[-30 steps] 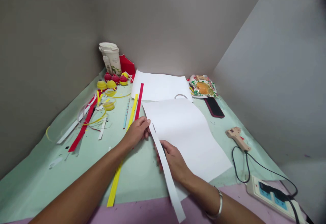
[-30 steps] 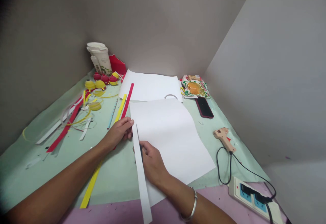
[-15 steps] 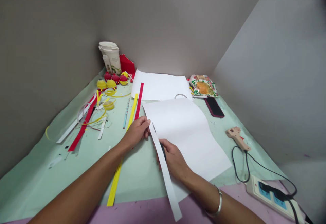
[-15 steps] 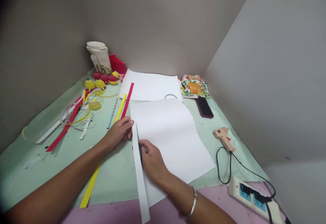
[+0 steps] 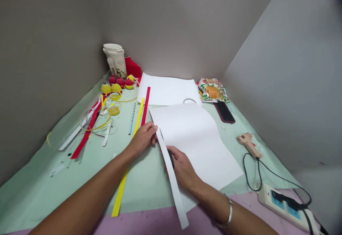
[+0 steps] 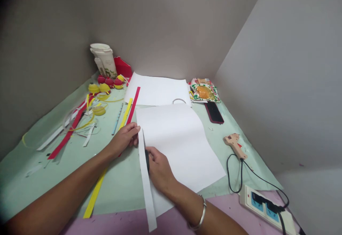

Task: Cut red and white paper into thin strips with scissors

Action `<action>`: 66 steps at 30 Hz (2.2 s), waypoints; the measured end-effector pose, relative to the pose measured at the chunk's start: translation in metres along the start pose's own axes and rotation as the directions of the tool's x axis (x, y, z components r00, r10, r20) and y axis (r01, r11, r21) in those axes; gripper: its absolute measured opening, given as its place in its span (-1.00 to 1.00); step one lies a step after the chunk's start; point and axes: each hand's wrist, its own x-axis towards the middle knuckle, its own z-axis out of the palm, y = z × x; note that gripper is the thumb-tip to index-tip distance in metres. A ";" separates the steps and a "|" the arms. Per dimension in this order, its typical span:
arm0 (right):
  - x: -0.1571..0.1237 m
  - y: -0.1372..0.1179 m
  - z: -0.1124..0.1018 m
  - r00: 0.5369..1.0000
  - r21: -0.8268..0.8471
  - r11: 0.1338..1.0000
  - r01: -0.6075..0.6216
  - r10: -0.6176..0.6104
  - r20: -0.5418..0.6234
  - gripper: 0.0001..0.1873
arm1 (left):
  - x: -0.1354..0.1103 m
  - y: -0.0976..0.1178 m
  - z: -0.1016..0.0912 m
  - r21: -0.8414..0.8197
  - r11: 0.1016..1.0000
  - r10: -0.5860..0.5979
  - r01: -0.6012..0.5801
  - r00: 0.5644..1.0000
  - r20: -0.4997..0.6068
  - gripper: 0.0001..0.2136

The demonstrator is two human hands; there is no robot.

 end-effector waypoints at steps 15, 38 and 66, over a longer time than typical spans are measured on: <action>-0.001 0.002 0.000 1.000 0.022 1.000 0.012 -0.012 0.011 -0.66 | 0.000 -0.002 0.000 0.001 1.000 0.007 -0.007 1.000 -0.018 -0.71; 0.001 0.006 0.000 0.999 -0.030 0.998 0.055 -0.054 0.005 -0.67 | 0.002 -0.007 0.001 -0.013 0.999 0.034 -0.034 0.999 -0.030 -0.71; 0.000 0.009 0.004 0.996 0.069 0.994 0.088 -0.089 0.008 -0.68 | -0.002 -0.005 0.000 -0.001 0.997 0.083 -0.083 0.996 -0.021 -0.69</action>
